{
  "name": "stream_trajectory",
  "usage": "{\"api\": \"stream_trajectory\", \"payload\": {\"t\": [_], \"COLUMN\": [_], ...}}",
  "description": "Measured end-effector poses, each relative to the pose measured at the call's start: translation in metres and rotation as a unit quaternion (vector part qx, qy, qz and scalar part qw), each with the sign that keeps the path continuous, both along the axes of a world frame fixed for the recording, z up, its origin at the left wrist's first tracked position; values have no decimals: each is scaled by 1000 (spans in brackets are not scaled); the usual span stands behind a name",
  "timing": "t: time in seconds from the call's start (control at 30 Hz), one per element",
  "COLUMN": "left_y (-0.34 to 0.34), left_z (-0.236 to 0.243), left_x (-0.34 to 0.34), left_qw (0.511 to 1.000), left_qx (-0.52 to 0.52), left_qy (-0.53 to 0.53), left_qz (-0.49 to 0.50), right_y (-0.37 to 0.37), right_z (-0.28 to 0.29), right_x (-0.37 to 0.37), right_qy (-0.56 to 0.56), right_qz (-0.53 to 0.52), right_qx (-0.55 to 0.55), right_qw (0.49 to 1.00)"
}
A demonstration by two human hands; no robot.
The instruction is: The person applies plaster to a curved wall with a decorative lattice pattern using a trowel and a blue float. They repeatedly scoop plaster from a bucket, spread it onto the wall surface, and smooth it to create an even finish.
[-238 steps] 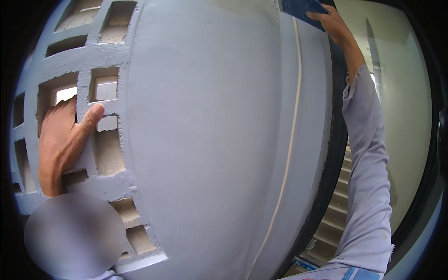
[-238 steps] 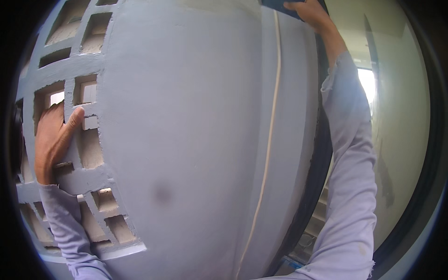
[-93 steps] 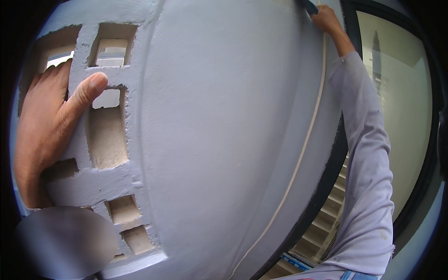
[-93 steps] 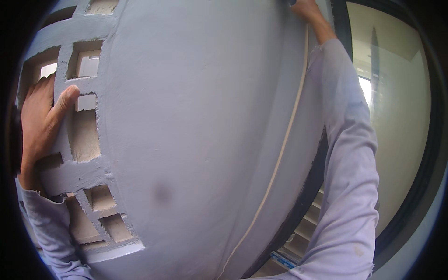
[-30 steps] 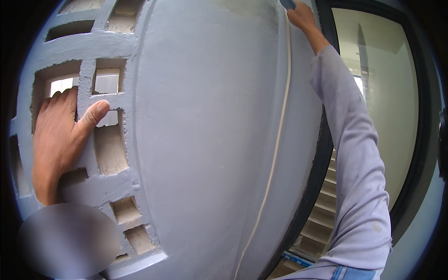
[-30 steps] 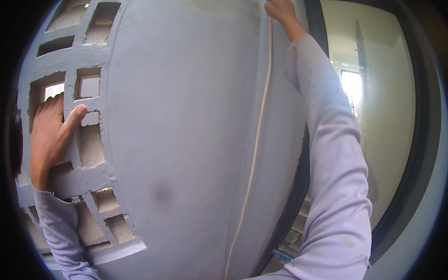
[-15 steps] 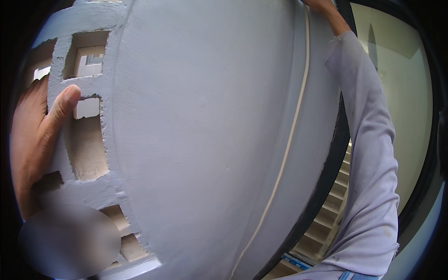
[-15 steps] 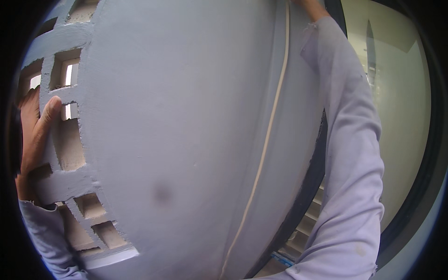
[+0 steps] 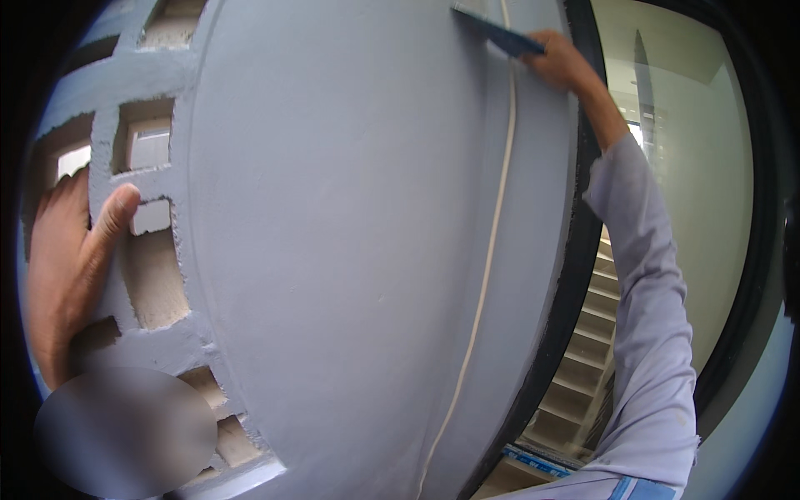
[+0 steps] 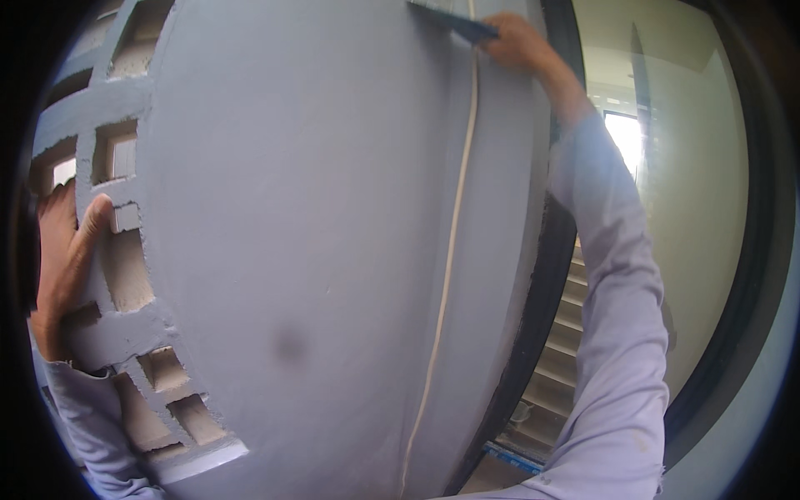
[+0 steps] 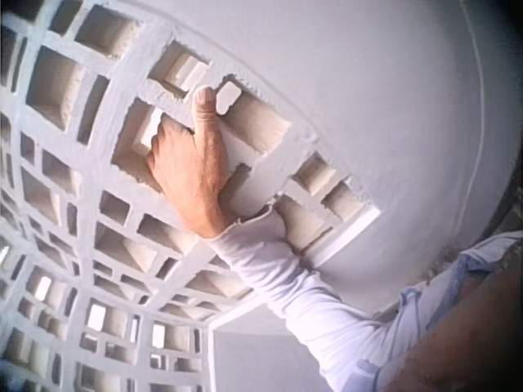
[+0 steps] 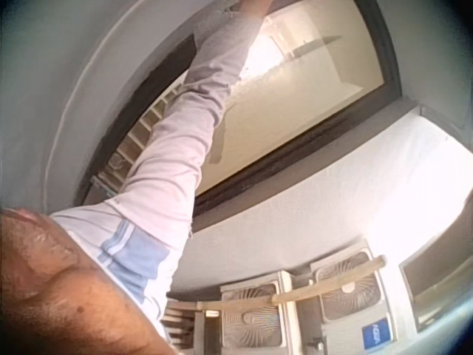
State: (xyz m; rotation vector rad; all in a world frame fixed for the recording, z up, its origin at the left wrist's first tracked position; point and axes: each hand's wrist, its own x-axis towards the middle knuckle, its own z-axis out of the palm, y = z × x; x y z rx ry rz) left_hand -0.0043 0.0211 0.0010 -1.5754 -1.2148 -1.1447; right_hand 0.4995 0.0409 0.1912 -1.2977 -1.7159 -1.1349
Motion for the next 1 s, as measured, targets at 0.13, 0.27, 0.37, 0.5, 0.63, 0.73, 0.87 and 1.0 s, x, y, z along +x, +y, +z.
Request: {"api": "stream_trajectory", "payload": {"t": [0.13,0.27,0.37,0.5,0.63,0.73,0.87,1.0], "left_y": [-6,-10,-11,-16,-17,-11,-9,-8], "left_z": [-2,-3,-2,-1,-2,-3,-5,-5], "left_x": [12,9,11,14,13,21,12,11], "left_qw": [998,997,999,999,997,997,999,999], "left_qx": [16,28,-2,9,7,-9,6,0], "left_qy": [-3,-1,5,-1,-8,-13,-26,-9], "left_qz": [58,65,45,51,71,69,32,53], "right_y": [-24,-32,-13,40,80,109,129,109], "right_z": [-32,-4,53,92,101,120,152,109], "right_x": [16,1,0,1,-14,18,34,6], "right_qy": [-15,50,53,17,63,38,-40,37], "right_qz": [23,84,80,61,58,-12,-88,-52], "right_qx": [3,183,266,330,317,383,376,338], "right_qw": [1000,978,959,942,944,923,921,939]}}
